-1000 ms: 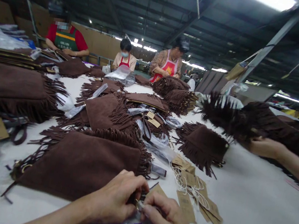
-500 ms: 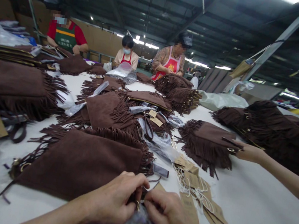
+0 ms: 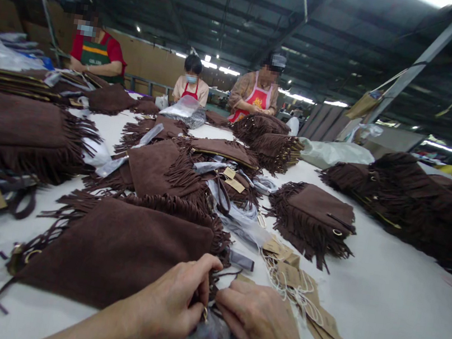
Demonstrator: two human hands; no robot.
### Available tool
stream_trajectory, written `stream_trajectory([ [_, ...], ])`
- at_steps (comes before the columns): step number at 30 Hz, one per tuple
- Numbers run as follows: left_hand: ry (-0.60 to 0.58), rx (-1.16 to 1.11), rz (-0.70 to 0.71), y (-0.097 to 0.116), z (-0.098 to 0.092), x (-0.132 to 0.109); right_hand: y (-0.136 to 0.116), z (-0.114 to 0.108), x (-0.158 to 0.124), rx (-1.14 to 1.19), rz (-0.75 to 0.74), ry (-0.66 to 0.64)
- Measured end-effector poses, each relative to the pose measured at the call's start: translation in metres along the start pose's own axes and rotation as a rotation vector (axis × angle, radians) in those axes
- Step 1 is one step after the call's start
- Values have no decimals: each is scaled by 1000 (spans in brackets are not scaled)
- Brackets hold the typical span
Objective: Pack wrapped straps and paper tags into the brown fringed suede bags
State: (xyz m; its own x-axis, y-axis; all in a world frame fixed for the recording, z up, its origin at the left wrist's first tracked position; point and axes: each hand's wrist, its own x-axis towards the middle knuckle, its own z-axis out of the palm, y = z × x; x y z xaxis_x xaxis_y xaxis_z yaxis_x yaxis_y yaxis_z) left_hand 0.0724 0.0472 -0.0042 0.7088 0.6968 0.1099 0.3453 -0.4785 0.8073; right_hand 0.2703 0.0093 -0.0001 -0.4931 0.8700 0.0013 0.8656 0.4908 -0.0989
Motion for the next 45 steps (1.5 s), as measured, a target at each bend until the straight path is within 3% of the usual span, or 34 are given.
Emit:
stream_trajectory([
  [10,3,3,-7,-2,0,-1,4,1,5,11,-119,46],
  [20,3,-13,-13,-1,0,1,1,-5,9,-6,-70,-64],
  [26,5,2,-15,0,-2,2,-7,-14,6,286,-30,103],
  [30,-39,33,10,-1,-3,1,-16,-12,-8,544,-174,87],
  [39,-149,194,37,8,-10,2,-11,16,-23,308,-220,154],
  [43,-138,361,74,14,2,4,-10,8,-16,194,-248,178],
  [45,-102,329,56,13,6,7,-9,-5,-11,157,-251,157],
])
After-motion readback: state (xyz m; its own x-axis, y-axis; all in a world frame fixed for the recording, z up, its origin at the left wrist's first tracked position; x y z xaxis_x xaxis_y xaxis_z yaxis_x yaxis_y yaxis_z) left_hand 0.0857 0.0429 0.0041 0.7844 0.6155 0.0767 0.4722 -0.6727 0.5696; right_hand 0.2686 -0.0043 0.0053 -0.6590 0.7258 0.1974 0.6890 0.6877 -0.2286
